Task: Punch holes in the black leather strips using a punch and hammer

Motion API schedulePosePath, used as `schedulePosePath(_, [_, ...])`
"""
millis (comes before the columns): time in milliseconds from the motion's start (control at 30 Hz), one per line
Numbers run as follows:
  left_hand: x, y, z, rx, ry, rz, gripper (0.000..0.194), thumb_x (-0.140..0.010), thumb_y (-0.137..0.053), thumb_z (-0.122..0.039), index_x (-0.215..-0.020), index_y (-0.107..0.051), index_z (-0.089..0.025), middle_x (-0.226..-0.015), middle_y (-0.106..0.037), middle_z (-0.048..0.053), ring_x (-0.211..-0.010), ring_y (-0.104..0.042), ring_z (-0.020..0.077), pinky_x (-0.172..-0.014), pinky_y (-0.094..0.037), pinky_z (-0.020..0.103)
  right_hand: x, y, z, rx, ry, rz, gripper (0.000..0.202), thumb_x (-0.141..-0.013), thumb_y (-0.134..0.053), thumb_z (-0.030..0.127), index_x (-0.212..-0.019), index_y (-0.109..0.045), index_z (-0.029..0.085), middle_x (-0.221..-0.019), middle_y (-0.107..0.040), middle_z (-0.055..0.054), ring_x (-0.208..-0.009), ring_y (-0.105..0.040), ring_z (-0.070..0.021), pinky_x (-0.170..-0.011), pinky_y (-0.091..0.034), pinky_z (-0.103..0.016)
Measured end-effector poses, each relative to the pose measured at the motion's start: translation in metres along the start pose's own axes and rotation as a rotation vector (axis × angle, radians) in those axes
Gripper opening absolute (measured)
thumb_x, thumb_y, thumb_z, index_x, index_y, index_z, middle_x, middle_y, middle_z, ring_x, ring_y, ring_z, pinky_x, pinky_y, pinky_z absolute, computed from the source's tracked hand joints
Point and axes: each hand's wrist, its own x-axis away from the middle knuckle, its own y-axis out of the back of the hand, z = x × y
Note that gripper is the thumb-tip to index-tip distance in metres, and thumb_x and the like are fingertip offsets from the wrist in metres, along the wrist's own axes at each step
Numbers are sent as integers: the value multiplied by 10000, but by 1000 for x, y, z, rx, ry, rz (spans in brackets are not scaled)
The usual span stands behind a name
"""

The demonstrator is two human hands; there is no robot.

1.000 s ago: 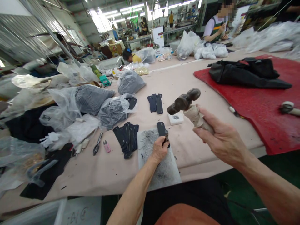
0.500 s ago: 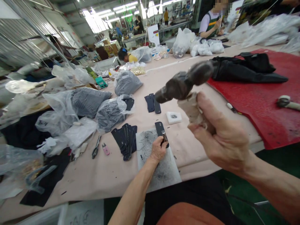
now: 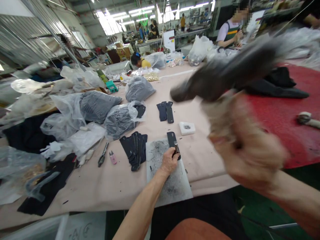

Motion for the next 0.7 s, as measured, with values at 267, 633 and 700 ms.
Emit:
schedulePosePath(267, [-1,-1,0,11,-12,-14,54,-796,-561,-163,-765,-592,-194,-734,-612,2,-707,-565,160,-696,-460,287,11,-8,-30,199,-22,184,592,-914,-526,220,-1493,-415,284,-1231,-692,-55,-1025,-691,-241,-854,-575,-352])
schedulePosePath(633, [0,2,-2,32,13,7,53,-804,-560,-170,-764,-588,-192,-733,-593,0,-695,-552,156,-684,-444,283,43,-24,-79,83,-477,370,559,-879,-540,344,-1431,-516,261,-850,-731,-30,-611,-642,-169,-564,-501,-266])
schedulePosePath(700, [0,2,-1,42,20,7,53,-805,-563,-168,-767,-591,-191,-733,-596,1,-697,-554,155,-685,-447,283,63,-35,-105,-110,-745,333,620,-873,-541,388,-1462,-472,209,-647,-634,22,-438,-533,-134,-439,-424,-245])
